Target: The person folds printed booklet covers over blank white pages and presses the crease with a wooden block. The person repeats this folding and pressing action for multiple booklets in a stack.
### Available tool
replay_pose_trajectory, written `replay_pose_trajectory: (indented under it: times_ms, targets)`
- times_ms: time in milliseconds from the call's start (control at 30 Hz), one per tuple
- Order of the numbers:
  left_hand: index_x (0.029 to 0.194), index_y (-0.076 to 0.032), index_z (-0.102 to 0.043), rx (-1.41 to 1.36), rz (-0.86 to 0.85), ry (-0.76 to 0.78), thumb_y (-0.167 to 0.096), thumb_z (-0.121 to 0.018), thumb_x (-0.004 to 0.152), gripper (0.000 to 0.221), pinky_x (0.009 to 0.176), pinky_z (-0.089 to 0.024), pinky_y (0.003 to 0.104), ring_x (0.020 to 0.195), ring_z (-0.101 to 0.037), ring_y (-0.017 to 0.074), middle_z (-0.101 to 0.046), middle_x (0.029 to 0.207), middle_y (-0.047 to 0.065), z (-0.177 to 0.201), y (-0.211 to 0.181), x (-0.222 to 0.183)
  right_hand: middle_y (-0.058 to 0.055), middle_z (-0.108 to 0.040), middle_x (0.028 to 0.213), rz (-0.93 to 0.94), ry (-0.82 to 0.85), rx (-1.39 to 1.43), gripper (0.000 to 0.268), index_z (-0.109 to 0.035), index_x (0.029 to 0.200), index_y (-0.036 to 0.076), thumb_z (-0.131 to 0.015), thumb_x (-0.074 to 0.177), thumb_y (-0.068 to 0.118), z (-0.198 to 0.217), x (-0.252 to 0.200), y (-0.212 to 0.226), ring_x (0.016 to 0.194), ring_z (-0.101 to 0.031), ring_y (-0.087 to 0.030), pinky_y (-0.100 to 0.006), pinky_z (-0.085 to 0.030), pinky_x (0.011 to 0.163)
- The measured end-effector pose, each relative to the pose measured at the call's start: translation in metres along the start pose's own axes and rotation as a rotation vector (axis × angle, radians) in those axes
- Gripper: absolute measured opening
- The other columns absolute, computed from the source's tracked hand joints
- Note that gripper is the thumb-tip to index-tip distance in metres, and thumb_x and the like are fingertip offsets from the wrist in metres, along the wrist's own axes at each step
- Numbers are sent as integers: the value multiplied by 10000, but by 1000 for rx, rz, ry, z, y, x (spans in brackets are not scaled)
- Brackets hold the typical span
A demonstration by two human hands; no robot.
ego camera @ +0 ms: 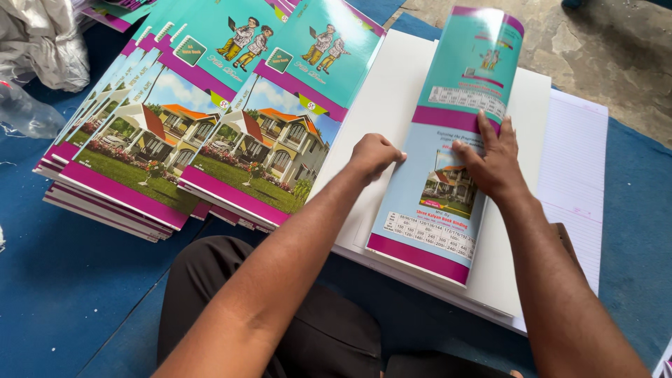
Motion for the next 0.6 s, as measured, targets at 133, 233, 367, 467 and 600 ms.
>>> replay_pose_trajectory:
  times_ms: [133, 233, 367, 467, 600]
  targets:
    - [1024, -6, -683, 346, 32, -220, -272, -963, 653, 536, 885, -573, 400, 1013, -709, 304, -737, 1051, 194, 14, -20, -7, -308, -33, 1680, -4, -8, 13, 854, -359, 1618, 266, -668, 878, 562, -12, 0, -8, 1556, -90, -476, -514, -252, 1235]
    - [1069, 5, -662, 362, -17, -251, -177, -915, 661, 514, 935, -564, 398, 1055, -724, 330, -751, 1064, 220, 13, -28, -13, -296, -30, 1690, -22, -7, -9, 852, -369, 1613, 270, -683, 874, 557, -17, 1, -13, 1556, -94, -481, -521, -266, 1227]
    - [1100, 20, -653, 415, -28, -286, -83, -787, 760, 379, 959, -576, 400, 1078, -720, 352, -728, 1100, 235, 12, -33, -18, -296, -19, 1684, -30, -4, -35, 862, -372, 1612, 268, -695, 868, 559, -23, 2, -15, 1555, -68, -487, -539, -259, 1224]
    - [1129, 32, -622, 441, -42, -315, -44, -708, 820, 330, 961, -578, 413, 1090, -709, 367, -714, 1118, 244, 11, -35, -21, -296, -10, 1683, -41, 1, -65, 860, -370, 1613, 269, -687, 870, 567, -27, 3, -18, 1554, -43, -486, -553, -256, 1218]
    - [1126, 33, -613, 455, -52, -303, -11, -658, 842, 291, 962, -578, 414, 1094, -707, 364, -712, 1117, 238, 10, -38, -24, -298, -7, 1684, -37, 4, -92, 860, -370, 1617, 272, -685, 878, 582, -28, 2, -18, 1558, -32, -493, -571, -256, 1221]
Point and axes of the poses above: each hand's wrist, its own x-axis towards the middle knuckle, its own z-axis out of the back of the hand, y = z × x, the point moved 10 cm from there along x, towards the middle knuckle
